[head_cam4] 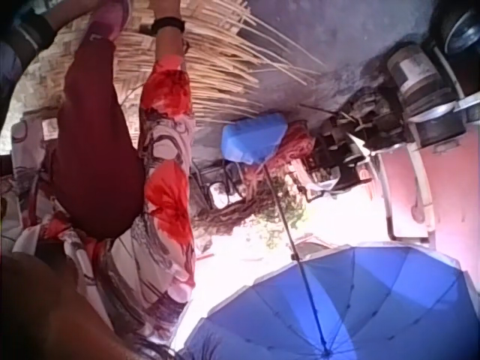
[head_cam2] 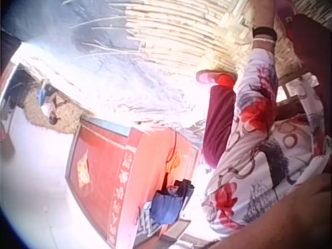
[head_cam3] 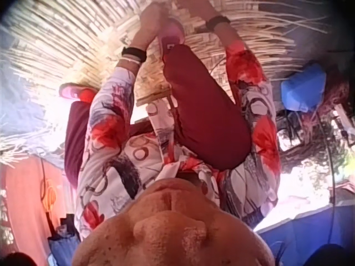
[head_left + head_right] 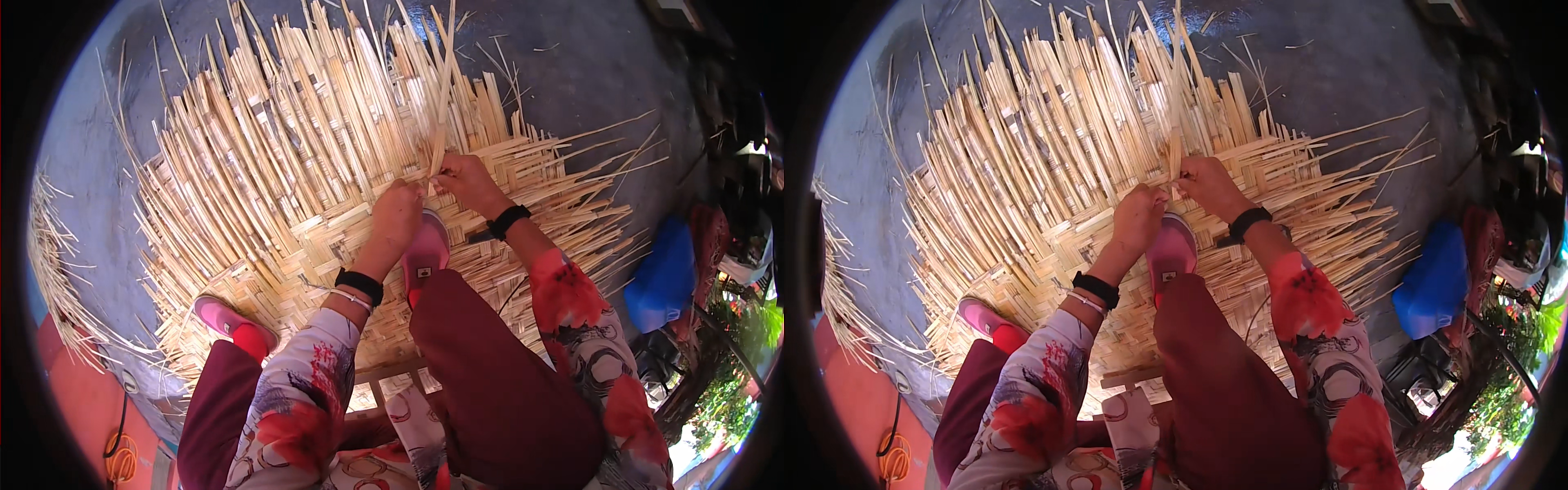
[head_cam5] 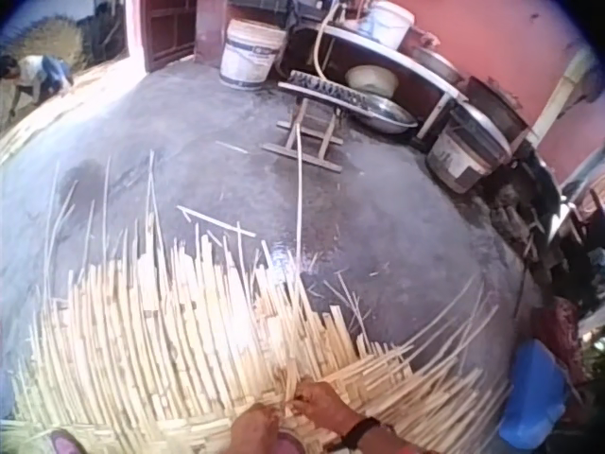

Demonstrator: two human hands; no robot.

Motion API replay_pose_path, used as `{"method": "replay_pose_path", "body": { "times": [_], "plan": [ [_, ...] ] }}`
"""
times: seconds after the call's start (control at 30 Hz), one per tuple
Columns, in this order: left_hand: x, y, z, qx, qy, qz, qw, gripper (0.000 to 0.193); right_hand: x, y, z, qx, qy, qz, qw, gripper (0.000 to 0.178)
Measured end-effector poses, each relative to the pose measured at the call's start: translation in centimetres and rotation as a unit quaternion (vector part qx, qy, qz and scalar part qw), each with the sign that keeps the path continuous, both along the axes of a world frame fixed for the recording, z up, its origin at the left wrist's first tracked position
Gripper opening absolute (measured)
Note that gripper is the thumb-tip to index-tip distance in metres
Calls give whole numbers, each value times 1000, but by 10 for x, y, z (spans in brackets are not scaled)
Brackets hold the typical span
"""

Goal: Weaving thin bamboo strips into a large circular mat on the floor.

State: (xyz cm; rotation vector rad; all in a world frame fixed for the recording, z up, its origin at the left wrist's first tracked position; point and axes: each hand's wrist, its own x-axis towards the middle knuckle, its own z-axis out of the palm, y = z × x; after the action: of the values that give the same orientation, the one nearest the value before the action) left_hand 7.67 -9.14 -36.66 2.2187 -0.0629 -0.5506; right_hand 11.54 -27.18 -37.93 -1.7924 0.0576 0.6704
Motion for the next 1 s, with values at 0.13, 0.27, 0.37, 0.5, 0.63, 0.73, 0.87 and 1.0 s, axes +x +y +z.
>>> {"method": "replay_pose_path", "body": {
  "times": [0.13, 0.27, 0.37, 0.5, 0.63, 0.73, 0.87, 1.0],
  "plan": [
    [-10, 1, -14, 63, -6, -45, 997, 9, 0, 6, 2, 8, -16, 13, 1000, 12],
    [-16, -10, -16, 68, -38, -31, 996, 10, 8, 0, 3, -10, -5, 45, 999, 13],
    [-13, -15, -15, 85, -30, -29, 996, 10, 9, 2, 7, -10, -30, 45, 999, 13],
    [-8, -18, -10, 102, -14, -29, 994, 11, 12, 7, 14, -26, -15, 46, 998, 14],
    [-6, -18, -9, 85, -4, -11, 996, 11, 9, 7, 8, -89, -106, 125, 983, 10],
    [-8, -10, -9, 82, -10, -9, 997, 9, -1, 12, 12, -187, -167, 184, 950, 9],
    [7, 17, -1, 60, -100, 24, 993, 10, -8, 15, 24, -233, -169, 195, 937, 12],
    [30, 20, 25, 104, -104, -13, 989, 13, -1, 6, 43, -147, -77, 144, 975, 16]
  ]
}}
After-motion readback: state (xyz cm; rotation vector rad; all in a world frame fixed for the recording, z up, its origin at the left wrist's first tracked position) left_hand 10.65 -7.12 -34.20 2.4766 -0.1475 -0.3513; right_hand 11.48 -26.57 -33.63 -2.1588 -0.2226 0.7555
